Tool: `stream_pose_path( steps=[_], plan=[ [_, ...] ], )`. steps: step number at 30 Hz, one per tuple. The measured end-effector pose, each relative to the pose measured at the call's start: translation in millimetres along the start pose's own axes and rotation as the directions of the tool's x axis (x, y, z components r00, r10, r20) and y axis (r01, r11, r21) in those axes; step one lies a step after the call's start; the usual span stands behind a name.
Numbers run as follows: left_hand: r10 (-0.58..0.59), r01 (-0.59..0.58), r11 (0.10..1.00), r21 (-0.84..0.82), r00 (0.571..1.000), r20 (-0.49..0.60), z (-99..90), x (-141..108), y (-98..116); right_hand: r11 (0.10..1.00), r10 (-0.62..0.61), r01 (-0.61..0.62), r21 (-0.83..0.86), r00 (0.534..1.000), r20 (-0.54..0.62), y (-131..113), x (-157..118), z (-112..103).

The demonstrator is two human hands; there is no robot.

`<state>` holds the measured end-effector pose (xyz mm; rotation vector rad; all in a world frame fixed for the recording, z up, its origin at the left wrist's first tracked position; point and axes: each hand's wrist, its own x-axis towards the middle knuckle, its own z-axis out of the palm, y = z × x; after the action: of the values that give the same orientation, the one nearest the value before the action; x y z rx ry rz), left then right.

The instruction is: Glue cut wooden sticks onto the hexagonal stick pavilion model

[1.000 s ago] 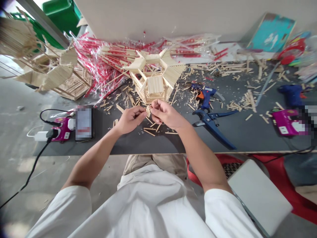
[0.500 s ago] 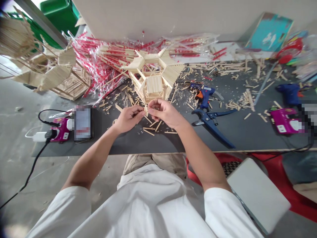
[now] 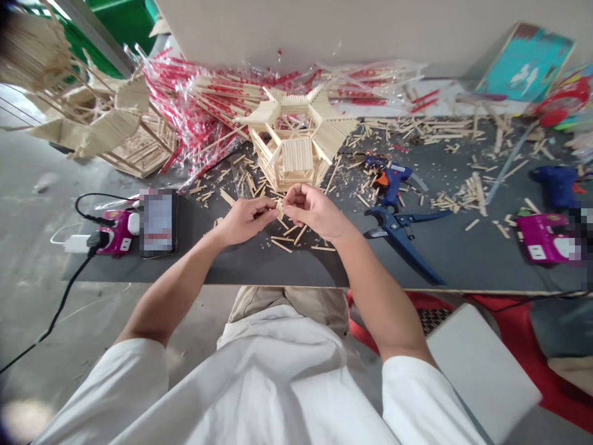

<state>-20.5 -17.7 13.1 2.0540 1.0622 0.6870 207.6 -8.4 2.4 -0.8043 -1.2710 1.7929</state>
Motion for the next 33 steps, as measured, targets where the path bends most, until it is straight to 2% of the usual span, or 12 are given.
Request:
stream_pose_path(
  steps=[10,18,22,29,33],
  plan=[
    [0.004,0.002,0.997,-0.082,0.997,0.072,-2.3,0,5,0.997,0.061,-0.064,0.031,0.995,0.084,-9,-3,1],
    [-0.026,0.024,0.995,-0.096,1.0,-0.016,-0.4,-2,7,0.997,-0.069,0.066,0.041,0.994,0.079,-4,0,4],
    [0.004,-0.007,1.0,-0.029,0.996,-0.094,3.1,-1,-1,0.991,-0.13,0.128,0.036,0.991,0.043,-3,1,9],
    [0.078,-0.06,0.994,0.092,0.976,-0.203,9.8,0,-12,0.982,-0.157,0.155,-0.111,0.988,-0.008,-3,2,9],
    [0.08,-0.049,0.989,0.137,0.969,-0.235,12.2,-1,-12,0.939,-0.216,0.195,-0.284,0.975,-0.043,5,4,7]
  ],
)
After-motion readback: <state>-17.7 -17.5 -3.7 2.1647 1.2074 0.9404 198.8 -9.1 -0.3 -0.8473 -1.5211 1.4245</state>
